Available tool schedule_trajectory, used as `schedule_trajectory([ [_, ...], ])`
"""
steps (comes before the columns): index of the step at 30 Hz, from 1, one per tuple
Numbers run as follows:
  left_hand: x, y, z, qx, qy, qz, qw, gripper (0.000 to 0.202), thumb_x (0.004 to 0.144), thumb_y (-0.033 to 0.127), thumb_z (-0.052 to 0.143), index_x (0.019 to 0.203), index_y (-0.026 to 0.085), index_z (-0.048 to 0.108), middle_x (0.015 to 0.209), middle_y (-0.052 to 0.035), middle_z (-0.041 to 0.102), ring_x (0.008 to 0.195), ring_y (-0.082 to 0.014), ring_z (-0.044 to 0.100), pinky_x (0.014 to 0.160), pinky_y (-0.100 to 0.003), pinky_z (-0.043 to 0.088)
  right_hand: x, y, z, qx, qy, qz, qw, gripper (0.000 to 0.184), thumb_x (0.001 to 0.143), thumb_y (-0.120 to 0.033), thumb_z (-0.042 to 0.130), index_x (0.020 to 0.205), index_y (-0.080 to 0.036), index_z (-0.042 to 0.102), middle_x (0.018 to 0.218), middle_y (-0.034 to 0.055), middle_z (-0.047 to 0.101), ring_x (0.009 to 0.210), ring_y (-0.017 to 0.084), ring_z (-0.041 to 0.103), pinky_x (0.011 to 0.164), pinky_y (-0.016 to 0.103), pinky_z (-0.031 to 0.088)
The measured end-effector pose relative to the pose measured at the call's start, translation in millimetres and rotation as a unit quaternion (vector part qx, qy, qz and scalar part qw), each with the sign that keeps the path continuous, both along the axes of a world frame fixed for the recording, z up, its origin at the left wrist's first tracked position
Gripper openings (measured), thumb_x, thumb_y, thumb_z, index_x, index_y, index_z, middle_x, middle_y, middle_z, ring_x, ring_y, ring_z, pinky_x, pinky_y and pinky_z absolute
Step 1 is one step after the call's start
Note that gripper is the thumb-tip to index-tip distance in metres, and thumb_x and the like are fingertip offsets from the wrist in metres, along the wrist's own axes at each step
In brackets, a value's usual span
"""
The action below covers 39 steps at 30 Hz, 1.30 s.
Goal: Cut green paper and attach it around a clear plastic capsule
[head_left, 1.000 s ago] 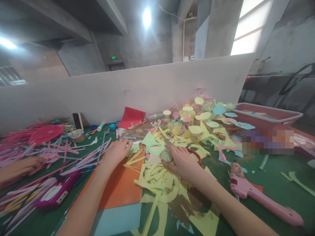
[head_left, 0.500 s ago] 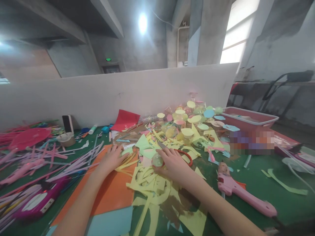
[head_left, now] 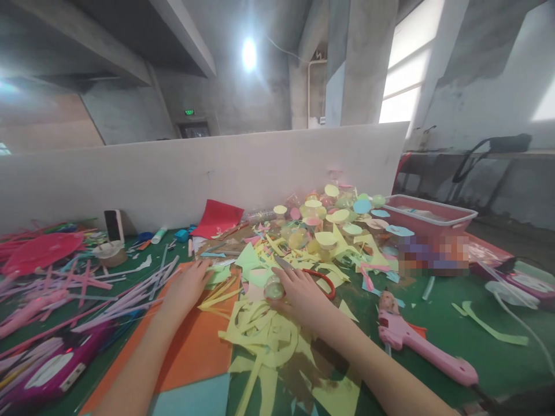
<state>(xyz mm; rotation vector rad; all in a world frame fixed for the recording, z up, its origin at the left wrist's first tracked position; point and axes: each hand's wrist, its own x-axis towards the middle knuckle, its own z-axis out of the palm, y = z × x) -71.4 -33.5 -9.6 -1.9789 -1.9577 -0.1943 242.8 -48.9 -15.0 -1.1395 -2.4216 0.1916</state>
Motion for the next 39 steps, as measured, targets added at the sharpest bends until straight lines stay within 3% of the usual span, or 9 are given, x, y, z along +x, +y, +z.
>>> schedule_trajectory([
  [7,9,-2,6.9,0.011,0.005,0.005,1.0,0.035,0.091,0.014,0.03,0.114,0.02,0.055,0.112,-0.0121,0.066,0.102,-0.0292,0.061,0.083,-0.04,0.045,4,-4,13.3,0.002,0.014,-0.019,1.0,0.049,0.091,-0.037,0.06,0.135,-0.019,0.049,0.124,0.0123,0.062,0.115,0.031,0.055,0.097,0.045,0.044],
  [12,43,-12,28.9,0.092,-0.09,-0.06,0.99,0.039,0.095,0.036,0.033,0.12,0.015,0.055,0.127,-0.0152,0.06,0.118,-0.0319,0.053,0.099,-0.047,0.041,9,-1,18.1,0.007,0.086,-0.092,0.992,0.047,0.088,-0.026,0.059,0.133,-0.017,0.047,0.122,0.0124,0.062,0.113,0.031,0.056,0.094,0.045,0.045],
  [16,93,-47,35.8,-0.064,-0.2,-0.155,0.965,0.048,0.091,0.056,0.043,0.13,0.028,0.051,0.138,-0.0061,0.053,0.128,-0.0259,0.049,0.104,-0.04,0.043,14,2,22.6,0.013,0.169,-0.135,0.976,0.043,0.088,-0.029,0.057,0.128,-0.016,0.048,0.12,0.0142,0.062,0.111,0.031,0.058,0.091,0.045,0.047],
  [19,120,-67,25.9,-0.193,-0.176,-0.192,0.946,0.07,0.081,0.063,0.058,0.143,0.037,0.04,0.157,-0.0067,0.031,0.142,-0.0342,0.032,0.109,-0.052,0.037,17,1,27.4,0.019,0.212,-0.142,0.967,0.042,0.088,-0.032,0.057,0.126,-0.018,0.049,0.121,0.014,0.062,0.111,0.03,0.06,0.091,0.044,0.048],
  [23,129,-57,7.7,-0.253,-0.145,-0.171,0.941,0.086,0.076,0.069,0.06,0.15,0.038,0.028,0.162,-0.0106,0.017,0.145,-0.0417,0.018,0.107,-0.061,0.034,19,-2,31.7,0.014,0.217,-0.139,0.966,0.043,0.087,-0.034,0.057,0.127,-0.021,0.048,0.123,0.0127,0.062,0.112,0.03,0.059,0.09,0.044,0.049],
  [26,127,-36,2.6,-0.225,-0.113,-0.193,0.948,0.068,0.085,0.055,0.058,0.146,0.033,0.037,0.153,-0.0116,0.034,0.14,-0.0372,0.031,0.105,-0.055,0.037,20,-3,33.1,0.013,0.212,-0.14,0.967,0.043,0.088,-0.036,0.056,0.127,-0.021,0.048,0.122,0.0128,0.062,0.112,0.03,0.059,0.089,0.044,0.049],
  [30,126,-16,8.0,-0.173,-0.025,-0.232,0.957,0.042,0.088,0.027,0.058,0.13,0.029,0.053,0.127,-0.0099,0.055,0.112,-0.0299,0.051,0.091,-0.044,0.047,22,-3,36.0,0.017,0.205,-0.141,0.969,0.046,0.088,-0.039,0.056,0.128,-0.019,0.047,0.123,0.0145,0.062,0.112,0.033,0.059,0.088,0.047,0.05],
  [34,127,-3,19.7,-0.178,0.077,-0.259,0.946,0.053,0.074,-0.001,0.055,0.119,0.027,0.057,0.102,-0.0052,0.058,0.092,-0.0229,0.056,0.069,-0.028,0.045,25,-1,38.0,0.013,0.208,-0.156,0.965,0.045,0.088,-0.039,0.056,0.128,-0.02,0.048,0.117,0.0142,0.065,0.108,0.034,0.061,0.084,0.046,0.051],
  [39,124,14,43.0,-0.157,0.084,-0.315,0.932,0.038,0.081,0.0,0.047,0.106,0.025,0.061,0.085,0.0,0.055,0.073,-0.0147,0.056,0.06,-0.022,0.038,26,1,37.6,0.002,0.226,-0.155,0.962,0.045,0.088,-0.038,0.057,0.127,-0.019,0.049,0.116,0.0143,0.065,0.107,0.032,0.062,0.084,0.046,0.052],
])
